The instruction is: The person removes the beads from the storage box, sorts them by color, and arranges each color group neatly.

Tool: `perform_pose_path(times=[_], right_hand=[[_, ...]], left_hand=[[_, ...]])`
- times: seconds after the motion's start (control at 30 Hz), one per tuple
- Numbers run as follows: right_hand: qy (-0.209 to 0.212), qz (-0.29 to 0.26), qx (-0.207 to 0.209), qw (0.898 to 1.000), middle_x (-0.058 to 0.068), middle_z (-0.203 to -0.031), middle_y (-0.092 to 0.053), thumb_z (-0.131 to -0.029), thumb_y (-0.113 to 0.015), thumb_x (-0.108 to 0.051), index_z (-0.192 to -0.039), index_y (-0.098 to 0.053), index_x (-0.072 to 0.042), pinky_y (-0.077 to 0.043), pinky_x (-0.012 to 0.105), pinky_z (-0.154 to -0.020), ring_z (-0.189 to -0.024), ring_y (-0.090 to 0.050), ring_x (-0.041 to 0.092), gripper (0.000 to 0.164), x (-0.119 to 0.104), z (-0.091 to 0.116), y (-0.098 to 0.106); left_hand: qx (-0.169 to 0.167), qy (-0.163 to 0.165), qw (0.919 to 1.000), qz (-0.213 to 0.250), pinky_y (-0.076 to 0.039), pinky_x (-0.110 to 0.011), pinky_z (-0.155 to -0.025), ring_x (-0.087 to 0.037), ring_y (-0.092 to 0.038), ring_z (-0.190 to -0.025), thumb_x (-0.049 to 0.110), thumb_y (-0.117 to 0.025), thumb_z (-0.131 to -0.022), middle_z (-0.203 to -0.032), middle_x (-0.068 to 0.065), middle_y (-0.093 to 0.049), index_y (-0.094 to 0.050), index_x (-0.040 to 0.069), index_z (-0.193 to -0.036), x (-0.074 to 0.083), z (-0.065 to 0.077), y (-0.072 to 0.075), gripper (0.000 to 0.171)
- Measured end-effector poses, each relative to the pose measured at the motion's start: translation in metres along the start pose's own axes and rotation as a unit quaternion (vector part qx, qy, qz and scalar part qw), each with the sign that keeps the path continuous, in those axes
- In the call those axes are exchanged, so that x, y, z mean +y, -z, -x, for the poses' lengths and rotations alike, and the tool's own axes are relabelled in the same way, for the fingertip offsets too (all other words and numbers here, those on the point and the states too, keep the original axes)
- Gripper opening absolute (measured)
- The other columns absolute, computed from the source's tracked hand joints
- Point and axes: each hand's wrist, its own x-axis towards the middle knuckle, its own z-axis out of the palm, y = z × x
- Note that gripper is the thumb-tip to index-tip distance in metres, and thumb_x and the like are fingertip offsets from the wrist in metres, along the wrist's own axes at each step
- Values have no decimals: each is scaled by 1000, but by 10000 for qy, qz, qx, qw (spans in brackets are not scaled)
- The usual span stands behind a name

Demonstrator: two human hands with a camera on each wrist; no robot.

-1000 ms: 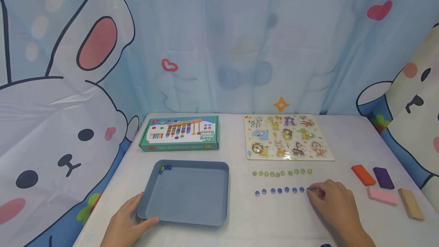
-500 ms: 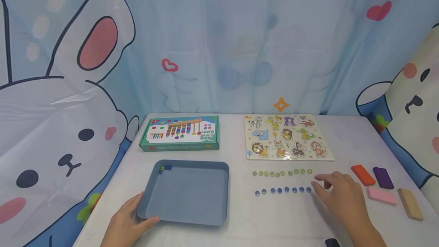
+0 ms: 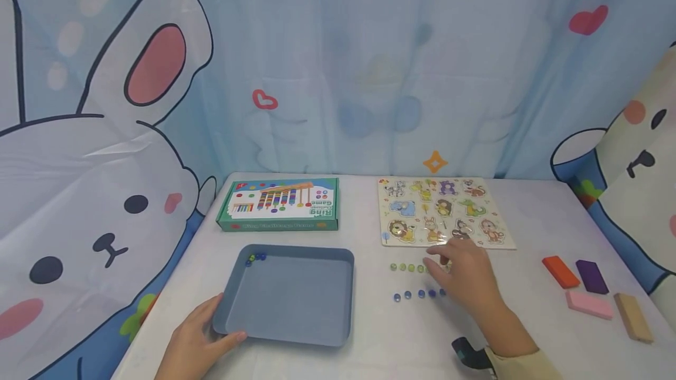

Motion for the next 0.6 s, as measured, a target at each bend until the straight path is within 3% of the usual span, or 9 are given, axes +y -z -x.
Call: perform_pose_path(times=[0.4, 0.6], right_hand=[[1058, -524, -356, 9924, -9, -76, -59, -85, -88, -30, -101, -83, -18, -38, 30, -71, -78, -46, 11, 20, -102, -46, -43], [1547, -532, -467, 9854, -14, -75, -57, -86, -87, -35, -99, -83, -23, -37, 25, -68, -75, -44, 7, 18, -146, -63, -65]], left_hand=[[3, -62, 10000, -51, -52, -63, -107, -48, -55, -138, 75, -84, -68, -152, -25, -55, -50, 2, -154, 0, 0, 2, 118], [41, -87, 9999, -53, -53, -63, -107, -48, -55, -138, 75, -84, -68, -151, -25, -56, -50, 2, -154, 0, 1, -1, 118]])
